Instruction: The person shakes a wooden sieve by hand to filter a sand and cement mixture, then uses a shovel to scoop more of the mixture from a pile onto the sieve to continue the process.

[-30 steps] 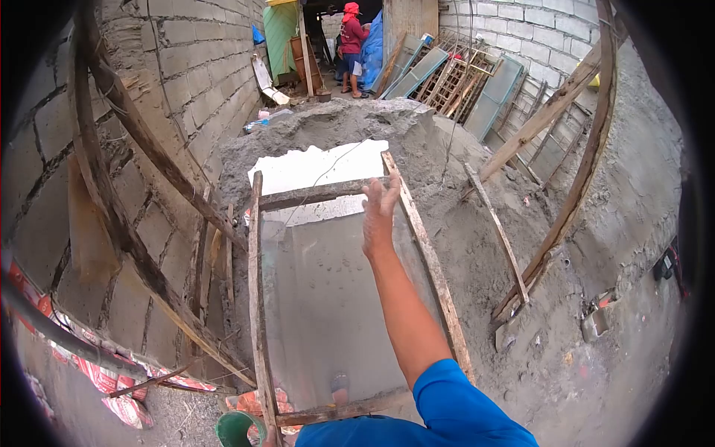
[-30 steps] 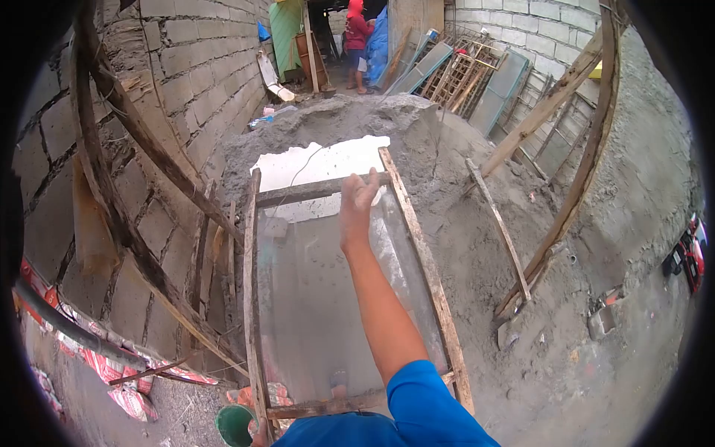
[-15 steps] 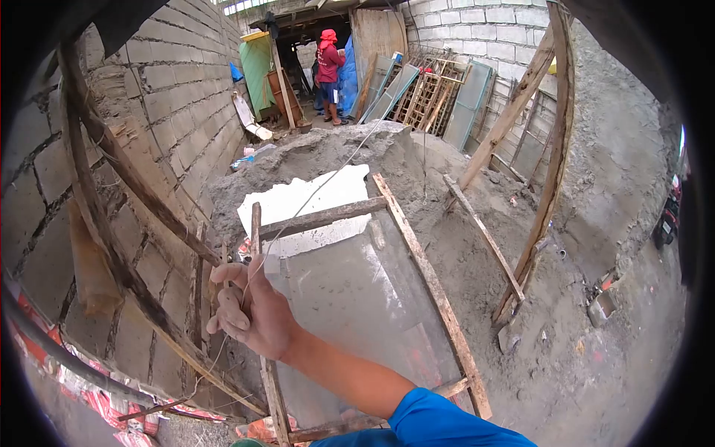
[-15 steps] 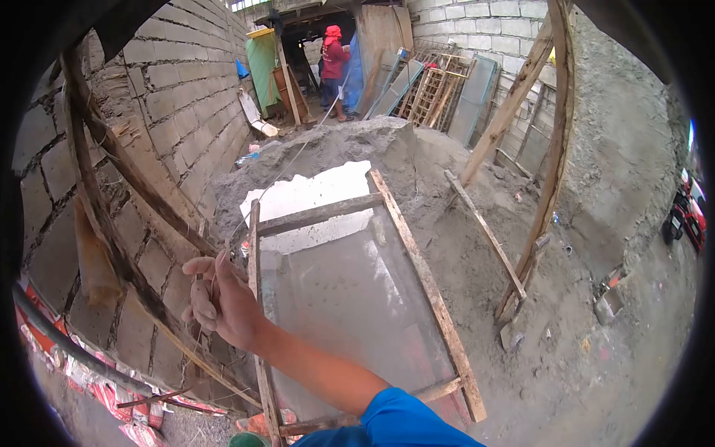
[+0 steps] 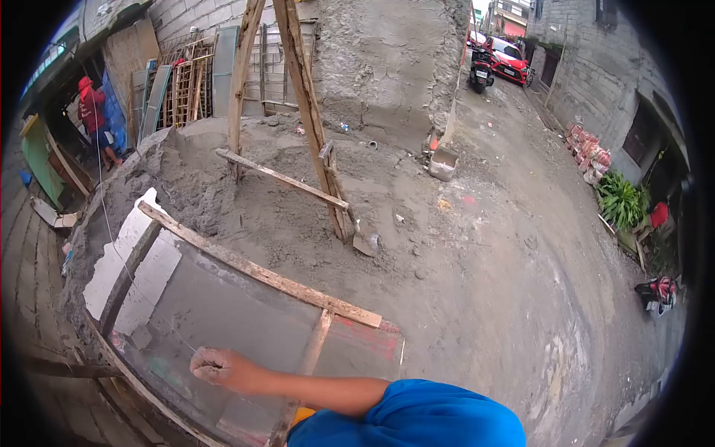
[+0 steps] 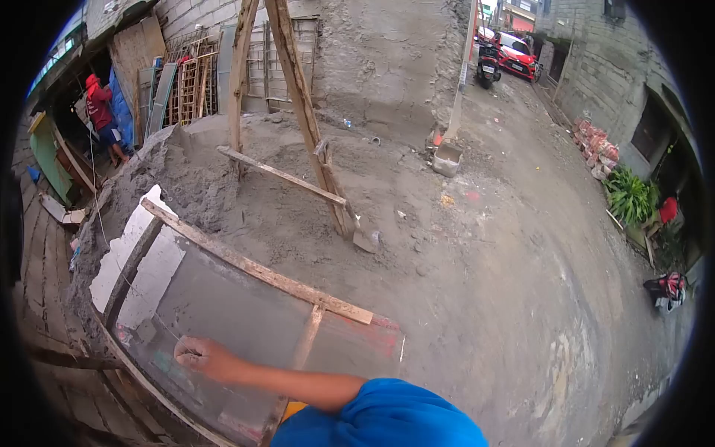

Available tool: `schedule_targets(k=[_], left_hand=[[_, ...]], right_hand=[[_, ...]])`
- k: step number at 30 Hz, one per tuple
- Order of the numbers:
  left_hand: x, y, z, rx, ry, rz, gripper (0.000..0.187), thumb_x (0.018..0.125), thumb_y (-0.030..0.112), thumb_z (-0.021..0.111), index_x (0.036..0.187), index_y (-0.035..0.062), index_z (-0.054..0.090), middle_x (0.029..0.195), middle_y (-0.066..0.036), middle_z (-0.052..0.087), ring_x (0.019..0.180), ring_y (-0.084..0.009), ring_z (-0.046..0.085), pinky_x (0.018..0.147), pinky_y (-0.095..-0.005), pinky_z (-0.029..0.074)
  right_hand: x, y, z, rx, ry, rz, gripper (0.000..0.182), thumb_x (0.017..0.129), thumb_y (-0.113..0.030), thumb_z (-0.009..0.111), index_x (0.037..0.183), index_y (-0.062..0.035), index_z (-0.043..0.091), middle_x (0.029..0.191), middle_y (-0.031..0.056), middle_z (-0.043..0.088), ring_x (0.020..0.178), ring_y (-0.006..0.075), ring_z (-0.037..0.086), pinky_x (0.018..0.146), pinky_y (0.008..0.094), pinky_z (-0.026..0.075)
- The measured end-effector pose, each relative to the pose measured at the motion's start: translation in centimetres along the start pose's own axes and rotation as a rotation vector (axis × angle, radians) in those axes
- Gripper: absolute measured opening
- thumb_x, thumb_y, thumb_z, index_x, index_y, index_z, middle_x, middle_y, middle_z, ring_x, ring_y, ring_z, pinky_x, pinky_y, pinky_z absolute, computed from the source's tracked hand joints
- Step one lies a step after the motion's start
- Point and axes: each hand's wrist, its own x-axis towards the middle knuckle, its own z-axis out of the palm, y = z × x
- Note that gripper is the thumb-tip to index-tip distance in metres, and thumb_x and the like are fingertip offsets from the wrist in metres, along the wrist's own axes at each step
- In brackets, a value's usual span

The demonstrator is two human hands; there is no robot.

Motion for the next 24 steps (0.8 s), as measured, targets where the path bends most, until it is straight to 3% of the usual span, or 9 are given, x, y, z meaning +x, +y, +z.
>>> schedule_targets(k=[8,10,13,18,20,24], left_hand=[[-0.4,-4.0,-3.7,-0.034,0.025,-0.020,0.076,0.079,0.079,0.037,0.090,0.0073,0.059,0.065,-0.009,0.059,0.051,-0.0229,0.058,0.048,-0.0346,0.050],[-0.9,-6.5,-6.9,-0.068,0.042,-0.012,0.076,0.079,0.079,0.037,0.090,0.0074,0.059,0.065,-0.009,0.059,0.051,-0.0229,0.058,0.048,-0.0345,0.050],[-1.7,-8.6,-8.8,-0.115,0.024,0.018,0.076,0.079,0.079,0.037,0.090,0.0074,0.059,0.065,-0.009,0.059,0.051,-0.0228,0.058,0.048,-0.0344,0.050],[-3.4,-7.3,-9.0,-0.143,0.077,-0.151,0.071,0.079,0.078,0.039,0.092,0.0104,0.057,0.063,-0.007,0.056,0.051,-0.0212,0.057,0.046,-0.0326,0.049],[-6.3,-3.9,-7.2,-0.198,-0.015,-0.134,0.068,0.080,0.077,0.039,0.092,0.0115,0.053,0.062,-0.005,0.055,0.051,-0.0197,0.056,0.045,-0.0321,0.048],[-9.2,0.2,-5.9,-0.261,-0.012,-0.237,0.067,0.081,0.077,0.038,0.093,0.0117,0.051,0.063,-0.004,0.055,0.051,-0.0181,0.056,0.044,-0.0314,0.048]], right_hand=[[-3.4,3.5,-6.1,-0.099,0.152,0.168,0.019,0.093,-0.025,0.054,0.097,-0.0064,0.056,0.076,0.0000,0.051,0.070,0.0087,0.049,0.065,0.0265,0.043],[-3.8,4.9,-7.3,-0.075,0.285,0.252,0.025,0.093,-0.031,0.057,0.099,-0.0063,0.059,0.079,-0.0002,0.053,0.071,0.0082,0.050,0.069,0.0251,0.043],[-3.9,6.0,-8.4,-0.017,0.437,0.219,0.024,0.093,-0.031,0.057,0.097,-0.0072,0.061,0.074,-0.0024,0.053,0.070,0.0071,0.051,0.070,0.0233,0.041],[-2.9,8.7,-8.5,0.062,0.455,0.244,0.020,0.094,-0.029,0.056,0.095,-0.0091,0.057,0.069,-0.0020,0.048,0.064,0.0100,0.046,0.061,0.0257,0.040],[-2.1,9.6,-8.1,0.283,0.469,0.219,0.020,0.094,-0.031,0.055,0.093,-0.0106,0.057,0.069,-0.0020,0.049,0.064,0.0096,0.046,0.057,0.0246,0.037],[-1.6,10.1,-6.0,0.250,0.425,0.318,0.019,0.094,-0.031,0.055,0.092,-0.0122,0.057,0.069,-0.0023,0.050,0.064,0.0086,0.046,0.056,0.0228,0.034]])
